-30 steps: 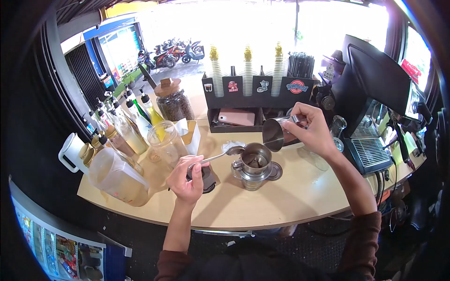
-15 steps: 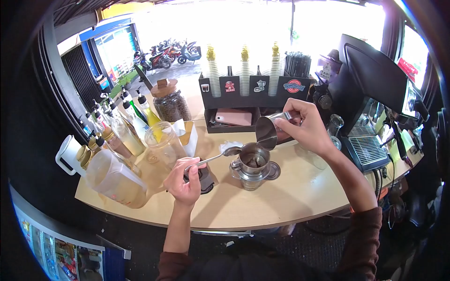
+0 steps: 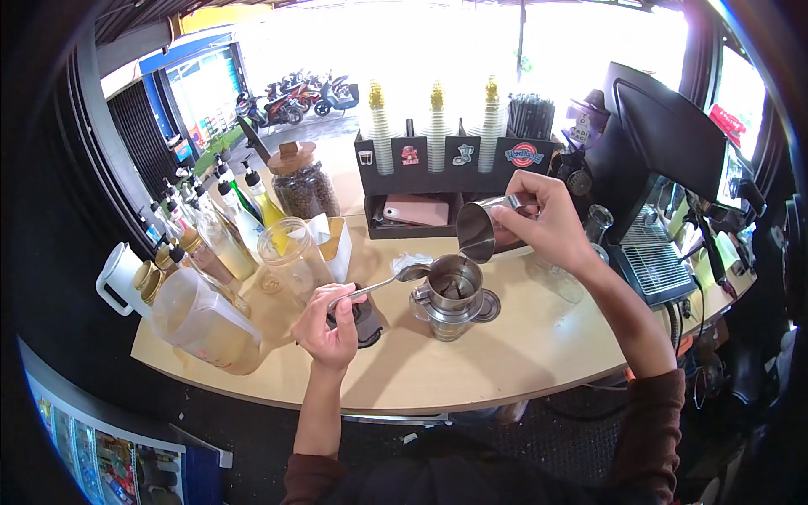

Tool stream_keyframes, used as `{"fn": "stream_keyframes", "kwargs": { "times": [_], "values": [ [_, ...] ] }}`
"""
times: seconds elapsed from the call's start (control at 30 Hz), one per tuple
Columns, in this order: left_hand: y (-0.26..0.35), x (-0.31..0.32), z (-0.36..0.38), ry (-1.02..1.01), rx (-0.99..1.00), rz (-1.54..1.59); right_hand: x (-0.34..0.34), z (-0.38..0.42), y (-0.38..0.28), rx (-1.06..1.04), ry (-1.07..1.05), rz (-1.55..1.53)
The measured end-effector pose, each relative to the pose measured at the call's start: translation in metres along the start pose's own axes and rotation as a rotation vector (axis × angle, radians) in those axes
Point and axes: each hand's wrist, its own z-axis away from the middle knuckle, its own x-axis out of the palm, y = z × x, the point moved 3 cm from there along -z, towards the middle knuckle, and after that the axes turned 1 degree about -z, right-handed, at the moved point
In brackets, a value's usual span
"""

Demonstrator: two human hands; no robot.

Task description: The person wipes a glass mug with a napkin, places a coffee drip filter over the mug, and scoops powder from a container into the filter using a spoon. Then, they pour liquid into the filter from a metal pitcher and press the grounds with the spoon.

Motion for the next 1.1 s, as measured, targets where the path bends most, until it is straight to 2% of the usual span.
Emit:
{"fn": "stream_keyframes", "kwargs": {
  "times": [0.27, 0.43, 0.5, 0.57, 0.63, 0.77, 0.87, 1.1],
  "values": [
    [0.002, 0.002, -0.001, 0.001, -0.012, 0.007, -0.011, 0.004, 0.003, 0.025, 0.065, -0.020],
    [0.006, 0.002, -0.003, -0.026, 0.005, 0.004, -0.036, 0.016, 0.057, -0.046, 0.208, -0.068],
    [0.007, 0.003, -0.004, -0.058, 0.000, -0.003, -0.040, 0.033, 0.075, -0.003, 0.211, -0.188],
    [0.009, 0.006, -0.004, -0.092, 0.010, -0.023, -0.041, 0.054, 0.093, 0.152, 0.300, -0.374],
    [0.012, 0.010, -0.006, -0.125, 0.021, -0.045, -0.044, 0.074, 0.135, 0.212, 0.339, -0.421],
    [0.024, 0.026, -0.015, -0.207, 0.146, -0.130, -0.036, 0.108, 0.200, 0.255, 0.464, -0.577],
    [0.027, 0.034, -0.015, -0.251, 0.212, -0.177, -0.023, 0.121, 0.204, 0.325, 0.498, -0.727],
    [0.028, 0.043, -0.013, -0.330, 0.212, -0.217, -0.015, 0.134, 0.239, 0.274, 0.539, -0.830]
  ]
}}
